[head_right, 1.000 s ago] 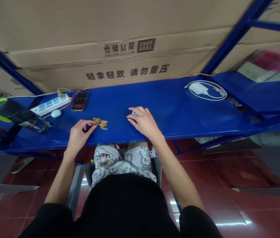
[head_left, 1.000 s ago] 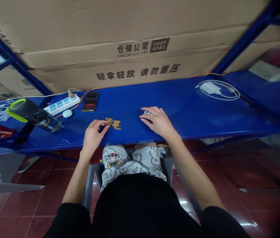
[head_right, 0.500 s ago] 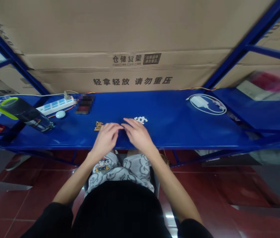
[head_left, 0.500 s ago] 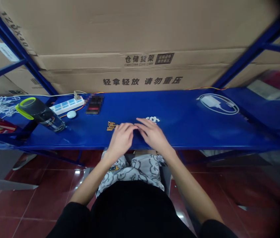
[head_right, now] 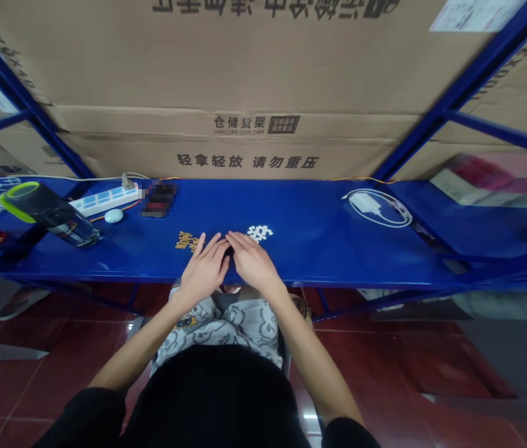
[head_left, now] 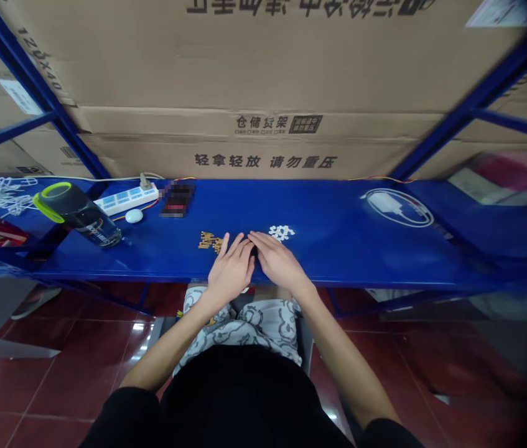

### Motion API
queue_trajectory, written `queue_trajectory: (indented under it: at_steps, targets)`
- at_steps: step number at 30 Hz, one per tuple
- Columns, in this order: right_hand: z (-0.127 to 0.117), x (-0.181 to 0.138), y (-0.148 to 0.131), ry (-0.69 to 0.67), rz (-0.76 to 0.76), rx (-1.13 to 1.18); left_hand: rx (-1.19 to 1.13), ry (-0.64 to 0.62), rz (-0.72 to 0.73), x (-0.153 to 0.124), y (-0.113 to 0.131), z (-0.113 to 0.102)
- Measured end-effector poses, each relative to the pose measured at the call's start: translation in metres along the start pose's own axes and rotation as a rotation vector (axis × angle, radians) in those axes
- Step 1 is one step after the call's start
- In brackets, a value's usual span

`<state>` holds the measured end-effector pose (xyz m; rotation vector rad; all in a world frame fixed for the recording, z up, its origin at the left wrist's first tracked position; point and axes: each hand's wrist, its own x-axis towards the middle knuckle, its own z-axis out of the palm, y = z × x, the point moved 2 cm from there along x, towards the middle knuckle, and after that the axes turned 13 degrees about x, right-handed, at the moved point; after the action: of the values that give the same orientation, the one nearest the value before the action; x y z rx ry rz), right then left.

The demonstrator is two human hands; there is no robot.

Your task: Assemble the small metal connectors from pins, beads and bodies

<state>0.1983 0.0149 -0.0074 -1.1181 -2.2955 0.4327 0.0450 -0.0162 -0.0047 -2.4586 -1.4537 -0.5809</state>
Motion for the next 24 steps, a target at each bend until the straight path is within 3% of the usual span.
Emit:
queue_trajectory:
  at_steps: [6, 13, 20, 24]
  targets:
    - [0.005, -0.001, 0.005, 0.088, 0.068, -0.057, 0.053, 0.001, 0.024, 0.001, -0.001, 0.003]
    - [0.003, 0.000, 0.004, 0.054, 0.094, -0.098, 0.032, -0.013, 0.006, 0.001, -0.001, 0.000]
    - [0.004, 0.000, 0.007, 0.072, 0.030, -0.060, -0.026, -0.007, -0.028, 0.004, -0.002, 0.003]
    - [0.003, -0.001, 0.007, 0.053, 0.013, -0.076, -0.105, -0.025, 0.009, 0.011, -0.014, -0.008]
